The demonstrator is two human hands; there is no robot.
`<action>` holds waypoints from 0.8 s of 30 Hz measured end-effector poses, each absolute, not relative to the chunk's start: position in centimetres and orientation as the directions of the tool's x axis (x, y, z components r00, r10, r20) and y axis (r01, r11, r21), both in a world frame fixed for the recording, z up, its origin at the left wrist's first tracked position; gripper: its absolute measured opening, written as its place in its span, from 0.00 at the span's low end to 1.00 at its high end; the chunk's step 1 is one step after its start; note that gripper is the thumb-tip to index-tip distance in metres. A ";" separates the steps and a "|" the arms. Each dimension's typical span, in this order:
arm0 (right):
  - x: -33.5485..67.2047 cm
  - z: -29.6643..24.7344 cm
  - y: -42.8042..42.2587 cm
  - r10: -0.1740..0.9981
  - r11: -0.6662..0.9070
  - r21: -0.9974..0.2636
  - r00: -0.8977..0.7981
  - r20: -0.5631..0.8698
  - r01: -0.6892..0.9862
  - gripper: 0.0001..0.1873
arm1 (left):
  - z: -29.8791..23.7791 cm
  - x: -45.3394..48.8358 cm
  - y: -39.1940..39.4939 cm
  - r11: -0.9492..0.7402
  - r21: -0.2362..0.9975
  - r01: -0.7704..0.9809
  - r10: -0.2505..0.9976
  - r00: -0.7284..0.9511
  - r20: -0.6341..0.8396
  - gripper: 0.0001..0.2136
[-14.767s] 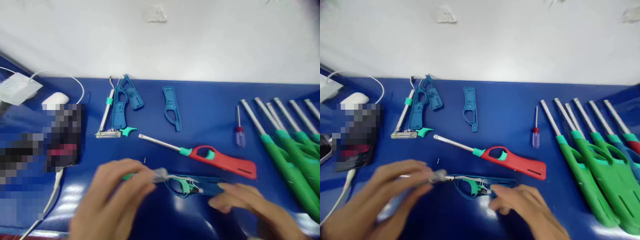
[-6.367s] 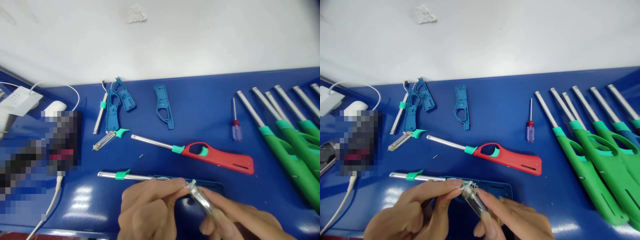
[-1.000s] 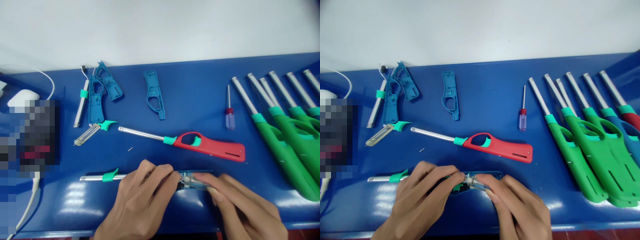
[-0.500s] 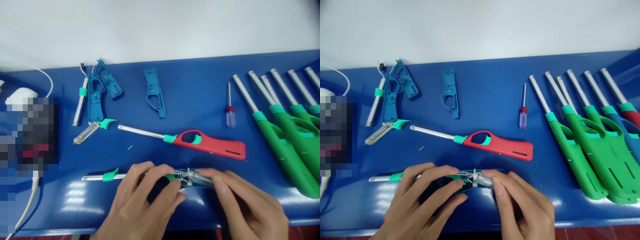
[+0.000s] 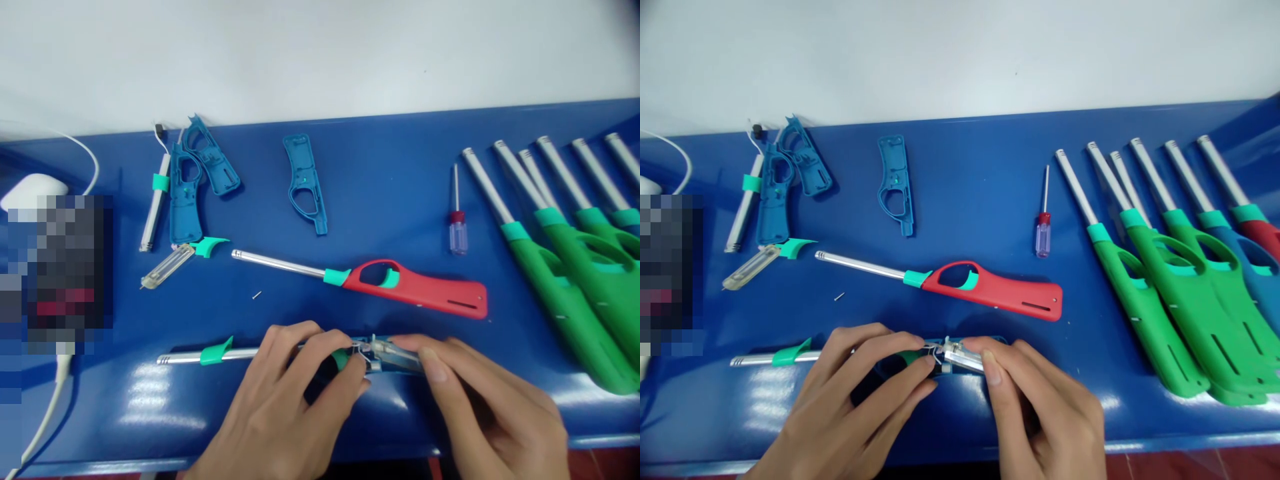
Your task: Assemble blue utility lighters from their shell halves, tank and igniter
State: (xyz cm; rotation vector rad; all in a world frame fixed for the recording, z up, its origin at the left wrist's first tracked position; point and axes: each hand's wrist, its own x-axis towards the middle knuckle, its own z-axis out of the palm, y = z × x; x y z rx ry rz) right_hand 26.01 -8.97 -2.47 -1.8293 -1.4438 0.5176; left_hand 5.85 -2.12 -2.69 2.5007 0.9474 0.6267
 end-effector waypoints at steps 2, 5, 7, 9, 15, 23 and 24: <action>26.2 -2.5 -9.2 0.954 -0.105 -0.754 0.280 0.108 0.648 0.11 | -2.7 5.8 -2.2 -0.687 0.506 0.522 0.698 0.667 0.260 0.06; 26.4 -2.7 -9.5 0.965 -0.108 -0.747 0.251 0.081 0.656 0.12 | -2.7 5.8 -2.3 -0.684 0.506 0.525 0.698 0.672 0.246 0.07; 26.4 -2.8 -9.7 0.967 -0.106 -0.746 0.242 0.075 0.657 0.12 | -2.6 5.7 -2.3 -0.687 0.501 0.527 0.695 0.678 0.239 0.09; 26.4 -2.9 -9.7 0.967 -0.108 -0.752 0.244 0.073 0.651 0.11 | -2.6 5.6 -2.2 -0.687 0.500 0.527 0.694 0.679 0.238 0.10; 26.3 -2.9 -9.8 0.960 -0.122 -0.754 0.270 0.076 0.646 0.12 | -2.4 5.5 -2.3 -0.648 0.533 0.544 0.730 0.644 0.230 0.09; 26.5 -2.7 -9.6 0.954 -0.105 -0.741 0.279 0.114 0.663 0.11 | -2.3 5.8 -2.8 -0.604 0.565 0.562 0.778 0.571 0.264 0.09; 26.5 -2.7 -9.7 0.955 -0.106 -0.740 0.276 0.111 0.664 0.11 | -2.4 5.8 -2.9 -0.603 0.571 0.557 0.776 0.574 0.261 0.10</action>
